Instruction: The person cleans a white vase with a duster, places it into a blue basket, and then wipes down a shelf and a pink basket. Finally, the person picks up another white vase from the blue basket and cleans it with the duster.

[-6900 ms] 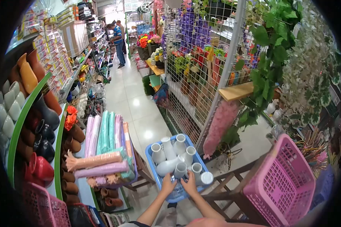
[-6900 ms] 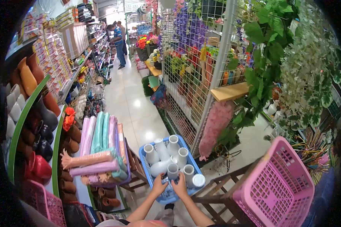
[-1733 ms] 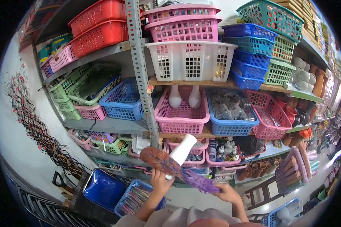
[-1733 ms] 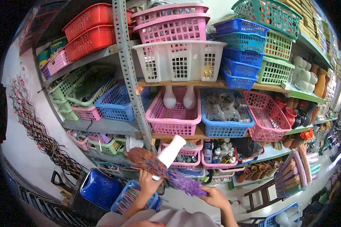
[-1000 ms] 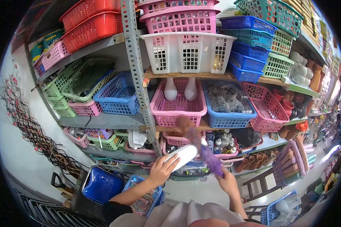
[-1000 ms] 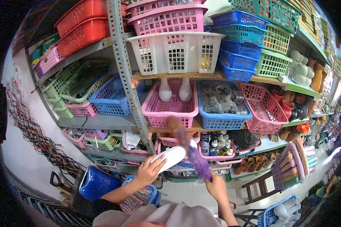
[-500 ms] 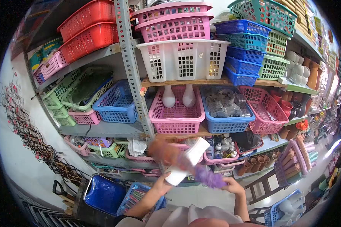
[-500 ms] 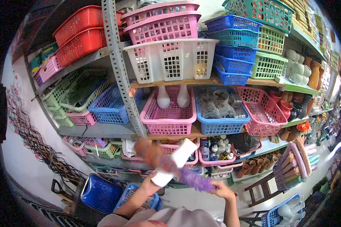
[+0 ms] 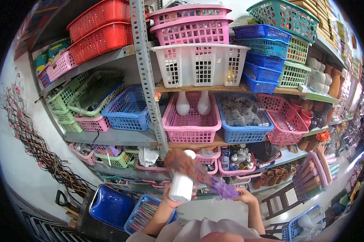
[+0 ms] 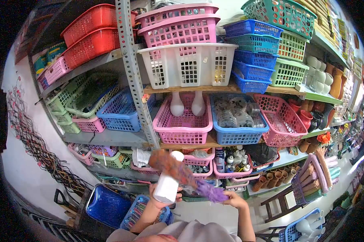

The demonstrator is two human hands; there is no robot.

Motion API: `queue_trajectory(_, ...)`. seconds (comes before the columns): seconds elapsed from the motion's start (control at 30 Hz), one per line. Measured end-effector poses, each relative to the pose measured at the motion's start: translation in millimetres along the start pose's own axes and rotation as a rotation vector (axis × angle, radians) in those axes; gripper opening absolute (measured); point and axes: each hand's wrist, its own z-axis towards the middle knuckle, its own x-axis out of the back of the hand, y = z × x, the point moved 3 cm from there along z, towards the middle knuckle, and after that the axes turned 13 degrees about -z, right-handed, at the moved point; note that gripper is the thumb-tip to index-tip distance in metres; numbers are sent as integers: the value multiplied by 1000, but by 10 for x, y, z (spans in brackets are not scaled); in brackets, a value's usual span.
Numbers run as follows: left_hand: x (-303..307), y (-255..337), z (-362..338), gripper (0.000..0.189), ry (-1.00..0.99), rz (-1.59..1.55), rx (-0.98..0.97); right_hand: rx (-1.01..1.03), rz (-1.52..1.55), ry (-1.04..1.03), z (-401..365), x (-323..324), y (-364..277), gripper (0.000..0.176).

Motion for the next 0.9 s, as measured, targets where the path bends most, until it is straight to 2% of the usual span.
queue_trajectory(0.07, 82, 62, 54, 93, 48, -66, 52, 29, -41, 74, 58, -98, -39, 33)
queue_trajectory(0.13, -132, 16, 113, 92, -68, -136, 83, 55, -81, 144, 100, -194, -63, 32)
queue_trajectory(0.2, -28, 26, 133, 88, -88, -212, 83, -46, -15, 165, 100, -290, -16, 30)
queue_trajectory(0.27, 51, 109, 106, 82, 105, -17, -347, -31, 12, 90, 41, -251, 103, 30)
queue_trajectory(0.3, 49, 141, 103, 71, 124, -35, -384, 48, 35, 30, 10, -229, 139, 31)
queue_trajectory(0.33, -223, 118, 209, 65, 186, -90, -432, 126, 59, -31, -14, -258, 58, 31)
queue_trajectory(0.4, 2, 210, 196, 60, 55, -248, -424, 135, 74, -3, -97, -273, -90, 32)
queue_trajectory(0.47, 69, 271, 254, 56, -85, -311, -397, -32, -30, 81, -154, -262, -186, 34)
queue_trajectory(0.53, -26, 252, 283, 47, 4, -326, -491, -90, -42, 99, -220, -228, -220, 35)
queue_trajectory(0.6, -260, 246, 357, 46, 56, -229, -539, 239, -51, 42, -236, -120, -92, 36)
queue_trajectory(0.67, -279, 228, 379, 48, 59, -195, -546, 245, -74, 9, -215, -97, 61, 39)
queue_trajectory(0.73, -71, 273, 368, 45, 185, -296, -619, 151, -160, 201, -170, -132, 111, 38)
queue_trajectory(0.77, 0, 277, 377, 45, 159, -359, -601, 148, -159, 207, -199, -141, 107, 38)
queue_trajectory(0.83, 192, 271, 341, 44, 118, -358, -562, 147, -174, 80, -268, -179, -37, 33)
queue_trajectory(0.87, 336, 289, 325, 44, 83, -354, -526, 143, -173, 89, -282, -217, -118, 33)
queue_trajectory(0.9, 580, 400, 386, 45, -3, -207, -503, 141, -163, 148, -295, -257, -204, 32)
